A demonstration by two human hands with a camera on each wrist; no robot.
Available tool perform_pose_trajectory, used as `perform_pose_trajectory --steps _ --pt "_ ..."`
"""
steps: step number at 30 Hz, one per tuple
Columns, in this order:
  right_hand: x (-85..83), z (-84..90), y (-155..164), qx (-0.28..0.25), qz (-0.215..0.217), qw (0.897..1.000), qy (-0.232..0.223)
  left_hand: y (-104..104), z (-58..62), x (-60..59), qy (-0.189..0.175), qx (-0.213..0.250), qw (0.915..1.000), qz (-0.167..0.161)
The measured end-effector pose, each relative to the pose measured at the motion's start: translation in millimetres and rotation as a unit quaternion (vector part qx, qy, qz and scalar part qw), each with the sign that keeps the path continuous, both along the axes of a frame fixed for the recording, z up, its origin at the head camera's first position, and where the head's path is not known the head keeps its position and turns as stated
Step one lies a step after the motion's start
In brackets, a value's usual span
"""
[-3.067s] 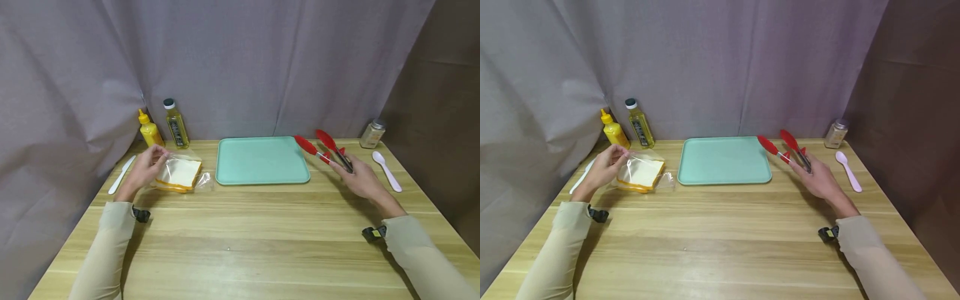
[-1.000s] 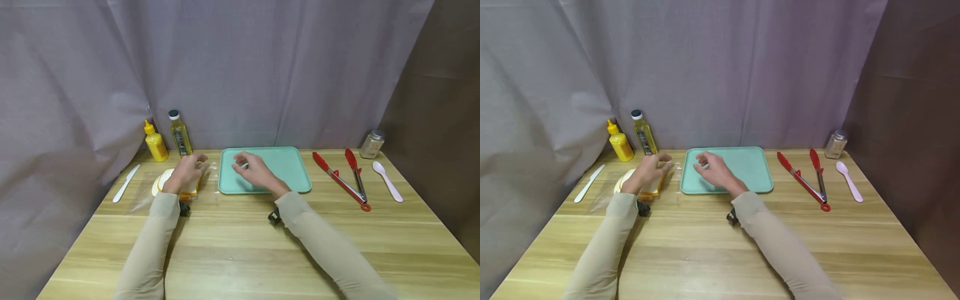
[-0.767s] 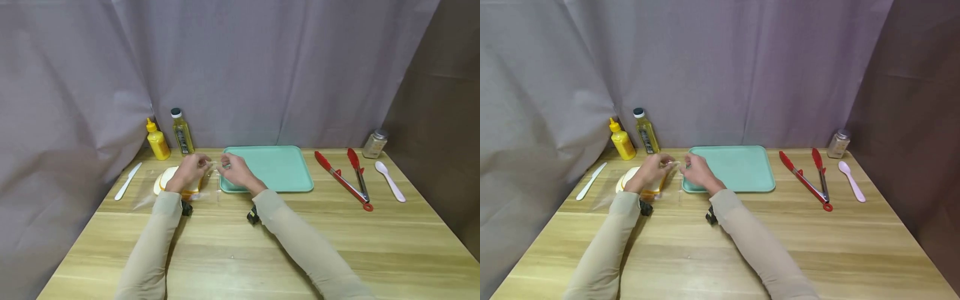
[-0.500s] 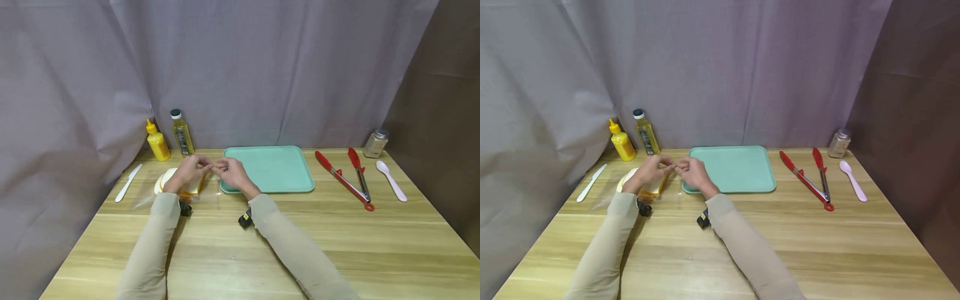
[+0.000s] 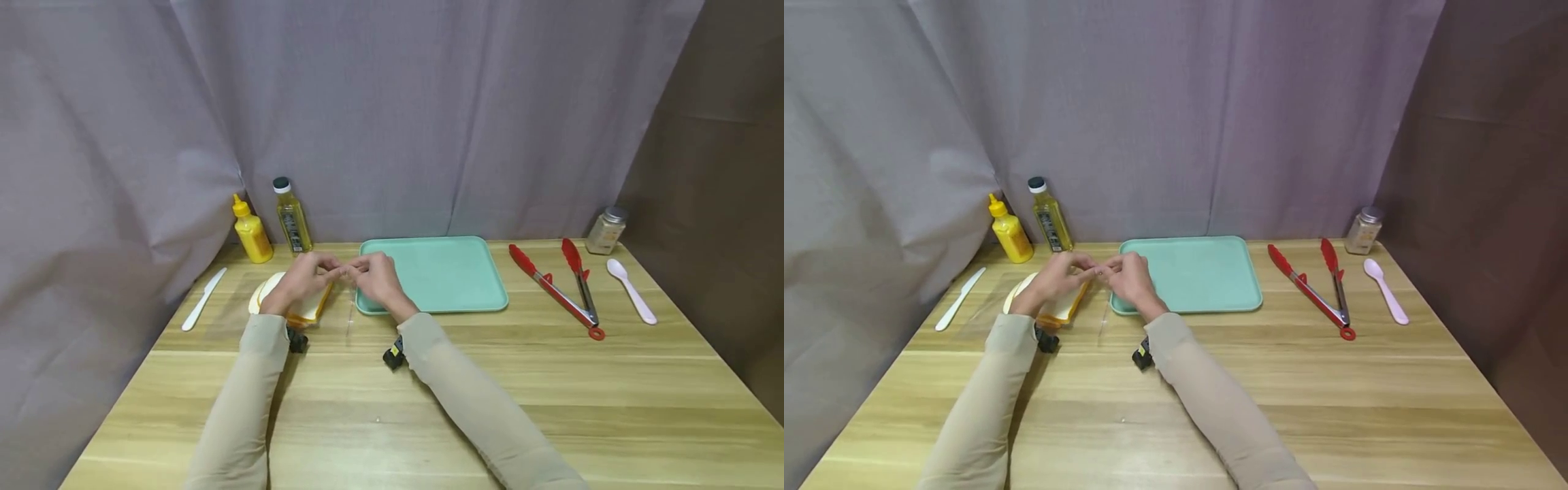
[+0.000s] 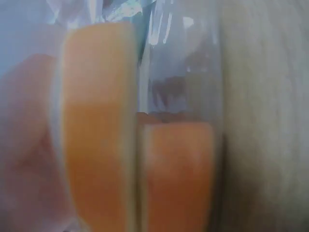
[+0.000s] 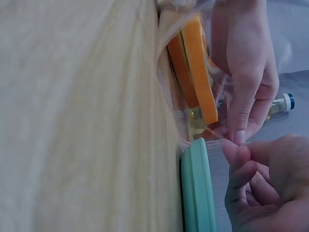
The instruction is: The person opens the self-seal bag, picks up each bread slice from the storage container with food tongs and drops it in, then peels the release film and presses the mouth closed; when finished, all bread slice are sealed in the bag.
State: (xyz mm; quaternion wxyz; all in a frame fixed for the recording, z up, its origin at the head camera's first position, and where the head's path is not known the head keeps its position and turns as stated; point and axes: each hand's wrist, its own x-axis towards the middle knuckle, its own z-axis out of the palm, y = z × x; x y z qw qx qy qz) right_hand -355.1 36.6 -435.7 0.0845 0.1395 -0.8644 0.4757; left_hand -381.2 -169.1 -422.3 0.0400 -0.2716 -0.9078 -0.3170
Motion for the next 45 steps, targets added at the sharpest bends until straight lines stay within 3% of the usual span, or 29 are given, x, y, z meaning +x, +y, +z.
perform_pose_trajectory --steps 9,15,21,25,35,45 --pt "-3.1 -2.3 5 -0.012 -0.015 0.999 -0.041 0 -2.0 -1.3 0.013 -0.017 0.9998 0.000" --pt "-3.3 -2.3 7 -0.070 0.007 0.994 -0.084 0 -1.4 2.2 0.014 -0.017 0.9998 -0.005" --pt "0.4 1.4 10 -0.080 0.037 0.990 -0.110 0 -1.5 3.3 -0.002 -0.017 0.9999 0.001" --pt "0.3 2.5 8 -0.074 0.037 0.991 -0.101 -1 0.4 2.0 -0.001 -0.016 0.9998 0.008" --pt "-1.2 4.2 5 -0.053 0.010 0.997 -0.048 -1 2.4 -1.4 0.017 -0.009 0.9997 -0.018" --pt "-4.3 1.0 17 -0.087 0.020 0.995 -0.039 2 3.6 1.5 0.001 0.012 0.9999 -0.003"
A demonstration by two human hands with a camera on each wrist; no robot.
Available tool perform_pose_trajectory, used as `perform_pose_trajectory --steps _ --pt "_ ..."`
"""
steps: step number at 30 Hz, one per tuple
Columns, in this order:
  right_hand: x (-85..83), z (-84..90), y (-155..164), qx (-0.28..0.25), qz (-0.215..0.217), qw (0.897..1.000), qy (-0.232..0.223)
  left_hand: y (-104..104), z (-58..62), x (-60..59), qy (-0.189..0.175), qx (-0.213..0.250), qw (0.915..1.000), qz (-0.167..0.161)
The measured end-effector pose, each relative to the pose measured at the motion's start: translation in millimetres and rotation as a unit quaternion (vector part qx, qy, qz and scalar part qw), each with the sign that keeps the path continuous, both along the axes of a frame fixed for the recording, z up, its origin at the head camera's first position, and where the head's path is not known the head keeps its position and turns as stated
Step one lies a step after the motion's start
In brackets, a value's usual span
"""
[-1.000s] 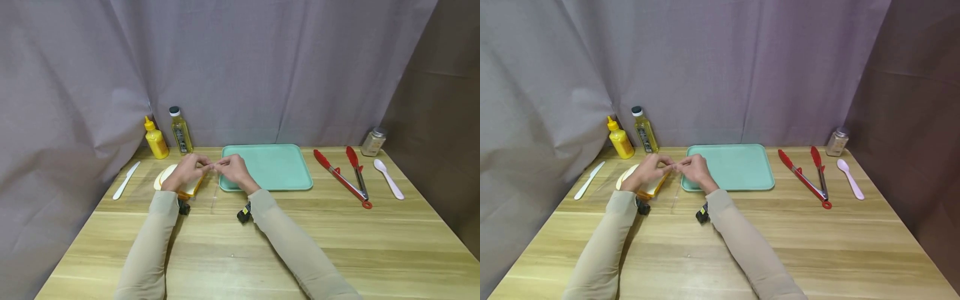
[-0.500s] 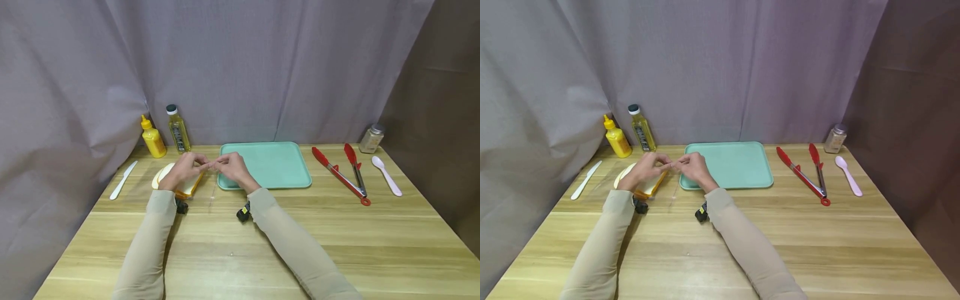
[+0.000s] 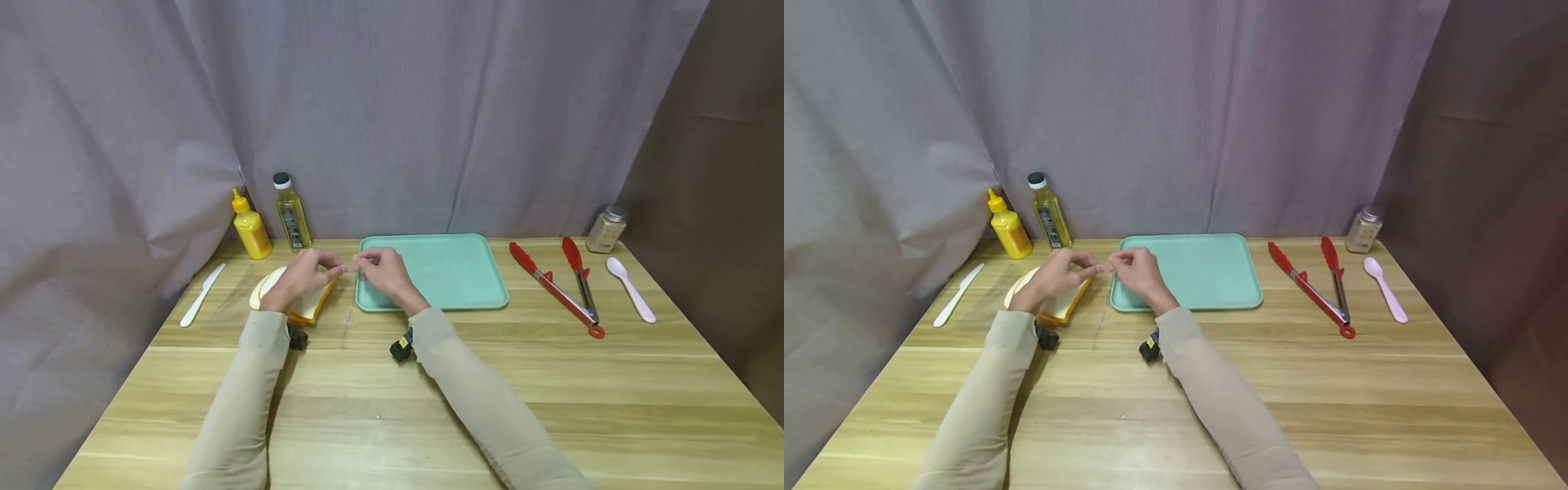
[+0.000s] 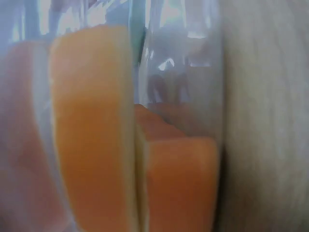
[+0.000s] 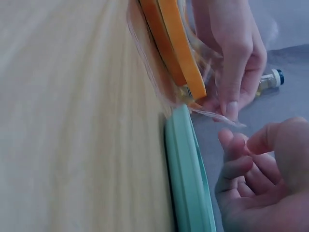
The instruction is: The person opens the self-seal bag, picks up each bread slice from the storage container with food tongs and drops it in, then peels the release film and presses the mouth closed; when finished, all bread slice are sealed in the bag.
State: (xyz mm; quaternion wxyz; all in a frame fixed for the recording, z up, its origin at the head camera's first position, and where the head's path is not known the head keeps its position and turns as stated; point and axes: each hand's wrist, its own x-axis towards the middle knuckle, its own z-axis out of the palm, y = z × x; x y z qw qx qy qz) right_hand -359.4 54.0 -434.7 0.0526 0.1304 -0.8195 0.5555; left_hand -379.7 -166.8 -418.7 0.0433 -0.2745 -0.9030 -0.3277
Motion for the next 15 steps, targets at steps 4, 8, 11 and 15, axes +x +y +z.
perform_pose_trajectory --steps 4,8,11,15 --pt "-2.0 -0.2 8 -0.012 0.000 1.000 0.013 0 -1.1 1.1 -0.009 0.008 0.9998 0.014" --pt "-3.4 -0.5 14 -0.008 0.035 0.999 0.001 0 -1.8 0.7 -0.007 0.013 0.9998 0.015" --pt "-2.9 -0.1 15 0.017 0.053 0.998 -0.017 0 -1.8 0.5 -0.003 0.014 0.9998 0.013" --pt "-1.6 0.2 12 0.055 0.067 0.996 -0.023 0 -1.5 0.5 0.000 0.014 0.9998 0.015"
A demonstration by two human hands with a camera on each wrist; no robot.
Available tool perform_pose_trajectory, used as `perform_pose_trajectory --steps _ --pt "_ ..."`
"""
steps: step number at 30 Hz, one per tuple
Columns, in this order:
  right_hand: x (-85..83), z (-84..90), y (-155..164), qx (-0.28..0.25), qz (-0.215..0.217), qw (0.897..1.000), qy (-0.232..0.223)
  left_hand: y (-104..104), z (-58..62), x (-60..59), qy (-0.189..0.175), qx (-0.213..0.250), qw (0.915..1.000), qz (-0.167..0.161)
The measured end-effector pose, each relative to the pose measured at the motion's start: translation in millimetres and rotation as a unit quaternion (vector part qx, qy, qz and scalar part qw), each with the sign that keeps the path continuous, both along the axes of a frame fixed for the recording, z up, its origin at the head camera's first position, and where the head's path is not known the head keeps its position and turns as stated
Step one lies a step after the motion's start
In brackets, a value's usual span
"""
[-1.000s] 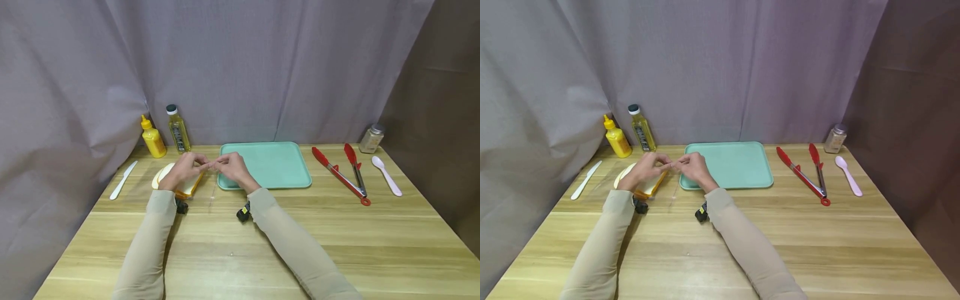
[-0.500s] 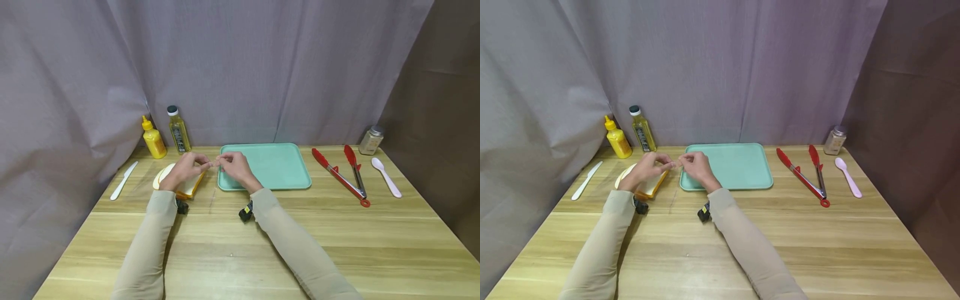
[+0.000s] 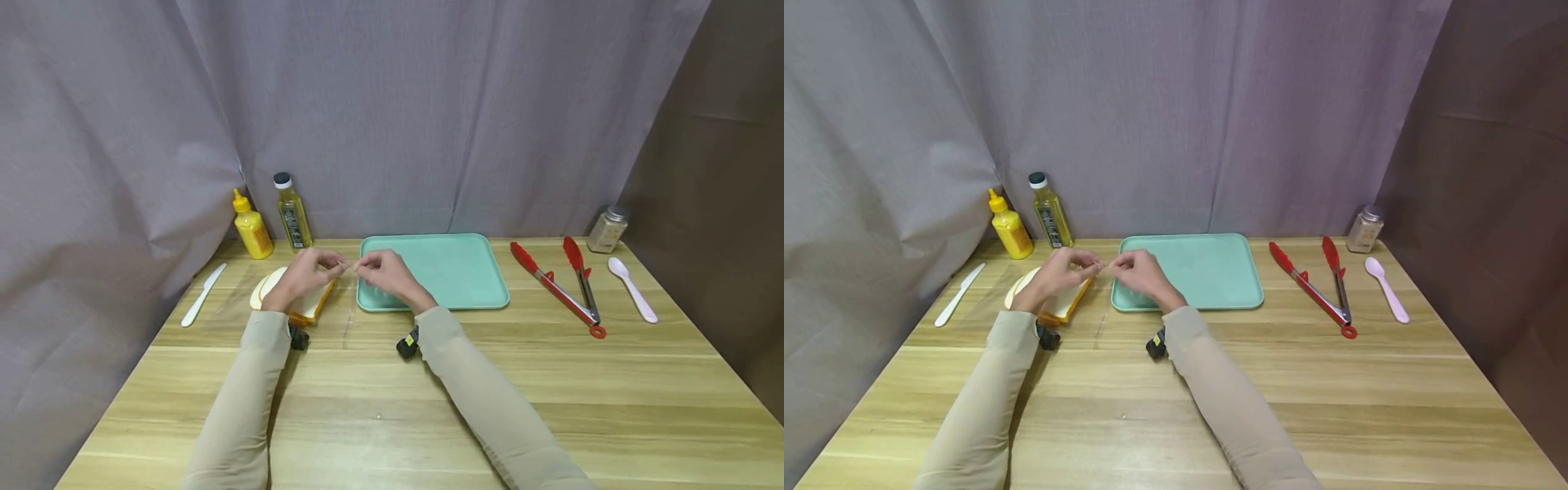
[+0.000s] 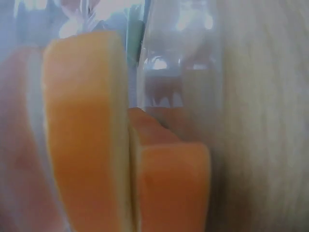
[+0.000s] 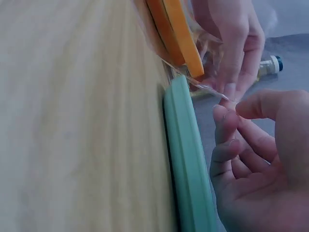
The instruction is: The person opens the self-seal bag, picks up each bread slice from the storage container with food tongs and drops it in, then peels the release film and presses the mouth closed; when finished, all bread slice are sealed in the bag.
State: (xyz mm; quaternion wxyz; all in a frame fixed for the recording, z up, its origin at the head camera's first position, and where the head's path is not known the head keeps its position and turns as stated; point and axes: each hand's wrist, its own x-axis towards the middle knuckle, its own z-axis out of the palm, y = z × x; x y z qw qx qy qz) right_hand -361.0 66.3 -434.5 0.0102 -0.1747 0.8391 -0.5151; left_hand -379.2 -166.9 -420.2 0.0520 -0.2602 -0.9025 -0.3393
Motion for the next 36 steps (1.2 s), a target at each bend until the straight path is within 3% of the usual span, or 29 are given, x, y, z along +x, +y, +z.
perform_pose_trajectory --steps 6,17,30,36 --pt "0.7 1.3 -5 0.004 -0.025 0.999 0.048 2 0.0 -0.7 0.004 -0.002 1.0000 0.004" --pt "2.6 1.1 -9 0.033 -0.007 0.999 0.021 4 0.5 -1.9 -0.003 0.002 1.0000 0.003" --pt "1.9 0.2 -10 0.071 0.000 0.996 0.047 12 19.1 8.2 0.030 -0.072 0.9960 -0.043" --pt "0.9 -0.6 -9 0.077 0.004 0.995 0.071 14 21.2 9.8 0.039 -0.088 0.9942 -0.048"
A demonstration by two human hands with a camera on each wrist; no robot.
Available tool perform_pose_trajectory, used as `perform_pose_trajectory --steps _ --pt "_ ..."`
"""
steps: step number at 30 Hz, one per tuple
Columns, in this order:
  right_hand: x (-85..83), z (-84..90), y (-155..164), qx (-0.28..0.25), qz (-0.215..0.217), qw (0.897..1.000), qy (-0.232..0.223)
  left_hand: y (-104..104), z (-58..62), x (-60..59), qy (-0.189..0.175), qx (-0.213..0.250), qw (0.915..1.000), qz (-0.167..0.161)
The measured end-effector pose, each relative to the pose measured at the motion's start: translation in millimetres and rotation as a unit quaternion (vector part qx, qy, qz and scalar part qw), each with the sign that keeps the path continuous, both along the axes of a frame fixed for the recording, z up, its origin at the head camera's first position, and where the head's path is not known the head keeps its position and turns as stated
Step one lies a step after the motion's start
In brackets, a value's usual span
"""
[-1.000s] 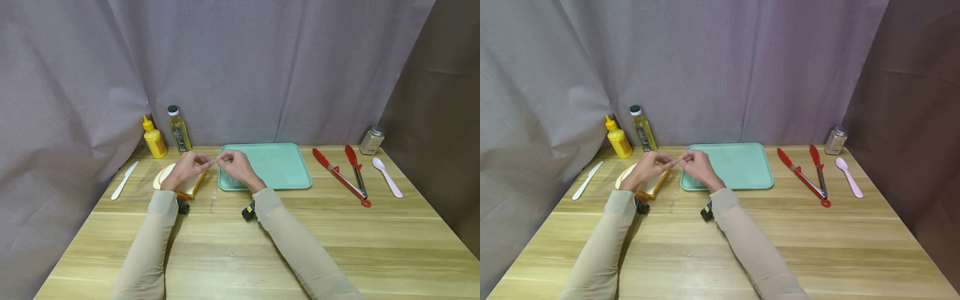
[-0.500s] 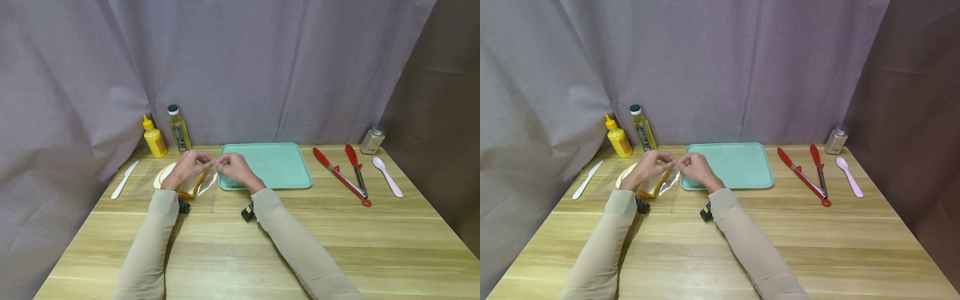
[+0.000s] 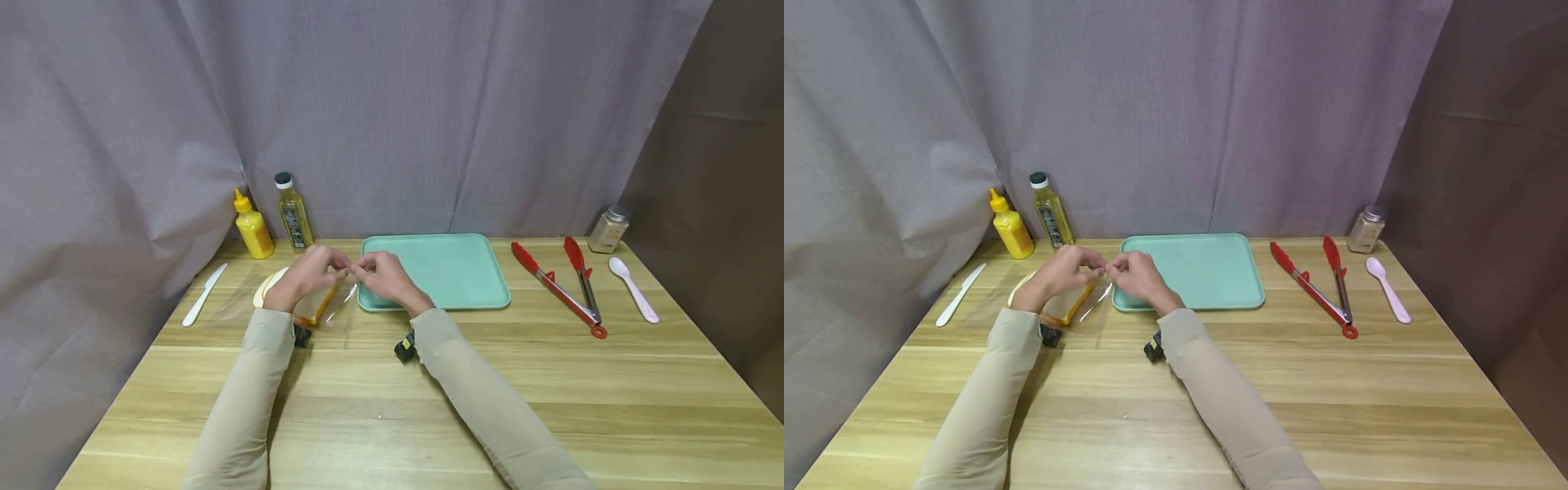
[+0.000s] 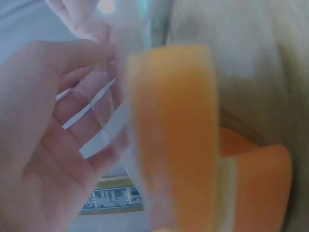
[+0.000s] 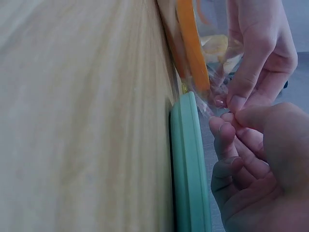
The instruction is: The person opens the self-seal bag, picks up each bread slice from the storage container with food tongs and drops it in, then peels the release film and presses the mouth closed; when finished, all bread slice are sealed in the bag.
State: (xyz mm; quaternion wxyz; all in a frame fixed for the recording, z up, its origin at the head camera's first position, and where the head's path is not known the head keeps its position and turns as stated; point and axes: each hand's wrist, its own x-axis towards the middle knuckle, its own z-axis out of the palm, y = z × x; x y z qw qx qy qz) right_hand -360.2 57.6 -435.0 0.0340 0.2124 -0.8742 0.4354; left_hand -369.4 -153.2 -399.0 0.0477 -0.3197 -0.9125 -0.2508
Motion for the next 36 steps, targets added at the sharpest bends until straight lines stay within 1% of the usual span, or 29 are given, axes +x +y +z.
perform_pose_trajectory --steps 3,6,11,15,17,21,23,25,29,32,36 --pt "-0.7 0.0 1 0.009 0.007 1.000 0.015 0 -1.5 -0.6 0.008 -0.003 0.9999 0.006" --pt "-1.4 -0.1 3 0.014 0.013 1.000 0.021 0 -3.5 -1.3 0.014 -0.004 0.9997 0.019" --pt "-1.8 -1.2 4 0.012 0.025 1.000 0.013 0 -7.1 -2.9 0.015 -0.003 0.9990 0.041" --pt "-0.8 -1.8 6 0.006 0.033 0.999 0.006 0 -10.1 -3.7 0.015 -0.004 0.9985 0.052" --pt "0.3 -1.4 7 0.000 0.032 0.999 -0.001 -2 -11.4 -4.2 0.018 -0.003 0.9978 0.064" --pt "2.0 -0.9 9 -0.006 0.034 0.999 -0.017 -9 -13.7 -4.8 0.020 0.011 0.9947 0.100" --pt "3.0 -0.6 9 -0.001 0.038 0.999 -0.018 -12 -15.0 -5.4 0.022 0.022 0.9934 0.110" --pt "4.4 0.0 11 0.005 0.044 0.999 -0.020 -13 -16.4 -6.0 0.022 0.030 0.9933 0.109" --pt "8.8 2.4 18 0.006 0.058 0.998 -0.028 -14 -19.4 -8.7 0.019 0.050 0.9944 0.091" --pt "12.9 5.0 26 0.007 0.068 0.997 -0.032 -15 -21.2 -10.3 0.008 0.071 0.9940 0.083" --pt "17.5 8.5 38 0.019 0.078 0.996 -0.028 -16 -22.4 -10.7 -0.010 0.093 0.9924 0.081"
